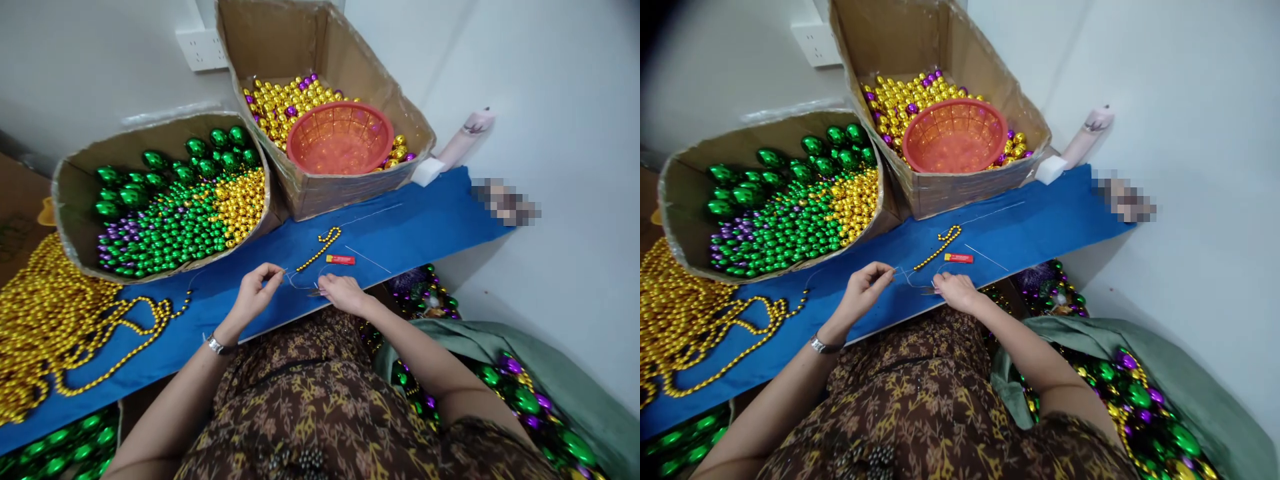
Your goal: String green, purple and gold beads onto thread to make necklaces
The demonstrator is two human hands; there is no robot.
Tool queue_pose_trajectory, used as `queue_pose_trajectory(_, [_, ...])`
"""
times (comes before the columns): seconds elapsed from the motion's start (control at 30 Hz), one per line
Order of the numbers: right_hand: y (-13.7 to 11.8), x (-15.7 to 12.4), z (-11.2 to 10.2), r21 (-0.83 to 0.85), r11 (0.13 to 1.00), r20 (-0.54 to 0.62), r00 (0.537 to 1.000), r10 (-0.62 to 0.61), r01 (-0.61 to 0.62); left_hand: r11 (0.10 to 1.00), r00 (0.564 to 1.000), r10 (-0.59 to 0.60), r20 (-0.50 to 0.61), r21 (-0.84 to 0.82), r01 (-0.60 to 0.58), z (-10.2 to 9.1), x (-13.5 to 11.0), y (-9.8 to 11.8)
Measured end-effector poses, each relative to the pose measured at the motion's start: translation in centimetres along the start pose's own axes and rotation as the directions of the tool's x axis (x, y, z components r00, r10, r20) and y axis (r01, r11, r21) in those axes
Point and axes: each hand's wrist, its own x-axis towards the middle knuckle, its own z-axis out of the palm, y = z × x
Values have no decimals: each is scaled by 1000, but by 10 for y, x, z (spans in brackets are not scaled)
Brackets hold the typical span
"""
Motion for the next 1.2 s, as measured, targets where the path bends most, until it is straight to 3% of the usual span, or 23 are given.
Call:
queue_pose_trajectory(0.13, [39,-54,-1,13,1000,91,996,-16,15,995,1000,-29,4,-94,30,1,2,-6])
queue_pose_trajectory(0.23, [66,-90,0,-7,997,214,973,82,-82,987,998,-56,1,-153,55,5,3,-9])
queue_pose_trajectory(0.33, [75,-103,2,-2,987,130,979,158,-159,972,996,-85,-9,-220,81,11,4,-7])
queue_pose_trajectory(0.4, [74,-96,4,63,985,-39,986,163,-160,963,995,-98,-5,-255,93,15,5,-3])
queue_pose_trajectory(0.47, [70,-81,7,117,976,-188,961,205,-185,951,994,-108,0,-293,103,18,5,0])
queue_pose_trajectory(0.53, [66,-62,11,115,964,-260,930,261,-239,933,992,-122,0,-342,115,19,5,1])
queue_pose_trajectory(0.73, [57,-26,8,-86,977,-266,950,164,-193,864,983,-185,-8,-478,158,23,5,-2])
queue_pose_trajectory(0.97, [76,-24,-9,-156,880,-285,873,395,-449,761,958,-285,24,-602,242,28,10,11])
queue_pose_trajectory(1.2, [78,-24,-9,-126,876,-309,858,411,-466,631,938,-331,98,-717,298,30,7,25])
